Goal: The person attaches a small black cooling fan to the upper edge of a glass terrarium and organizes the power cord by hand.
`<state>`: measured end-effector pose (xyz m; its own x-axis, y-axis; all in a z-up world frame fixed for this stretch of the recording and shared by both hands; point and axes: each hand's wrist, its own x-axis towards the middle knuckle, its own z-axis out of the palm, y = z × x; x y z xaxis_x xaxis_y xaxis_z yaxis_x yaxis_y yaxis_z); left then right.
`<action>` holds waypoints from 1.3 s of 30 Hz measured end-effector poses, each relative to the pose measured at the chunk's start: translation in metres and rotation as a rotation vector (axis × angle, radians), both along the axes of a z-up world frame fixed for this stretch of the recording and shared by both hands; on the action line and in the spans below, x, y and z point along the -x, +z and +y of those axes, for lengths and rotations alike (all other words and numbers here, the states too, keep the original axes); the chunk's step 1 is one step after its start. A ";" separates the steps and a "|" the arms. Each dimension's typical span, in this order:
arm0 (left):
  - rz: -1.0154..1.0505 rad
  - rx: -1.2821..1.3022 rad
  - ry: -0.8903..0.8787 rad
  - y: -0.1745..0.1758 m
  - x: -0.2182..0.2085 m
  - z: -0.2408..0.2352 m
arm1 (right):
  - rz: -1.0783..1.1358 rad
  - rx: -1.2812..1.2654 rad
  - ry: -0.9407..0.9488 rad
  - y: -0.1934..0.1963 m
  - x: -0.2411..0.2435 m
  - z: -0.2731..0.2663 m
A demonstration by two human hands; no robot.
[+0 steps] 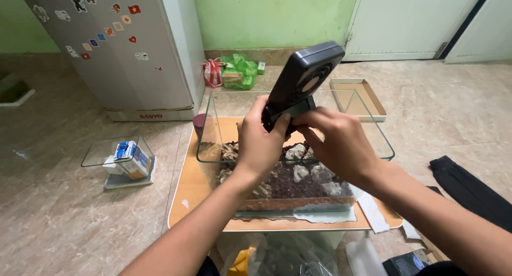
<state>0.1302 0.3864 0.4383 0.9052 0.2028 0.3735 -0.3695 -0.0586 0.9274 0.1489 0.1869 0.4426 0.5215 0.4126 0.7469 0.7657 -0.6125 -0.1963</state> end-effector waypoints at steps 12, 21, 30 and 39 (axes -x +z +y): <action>-0.004 -0.060 0.050 0.003 0.004 -0.010 | 0.597 -0.224 -0.244 0.030 0.015 0.004; -0.043 -0.031 0.092 0.001 -0.005 -0.011 | 0.243 -0.232 -0.035 0.018 0.017 -0.001; -0.015 0.026 0.053 -0.005 -0.007 -0.016 | 0.302 -0.275 -0.031 0.008 0.008 0.000; 0.026 0.120 -0.009 -0.001 -0.003 -0.023 | 0.185 -0.165 -0.032 0.018 0.016 -0.001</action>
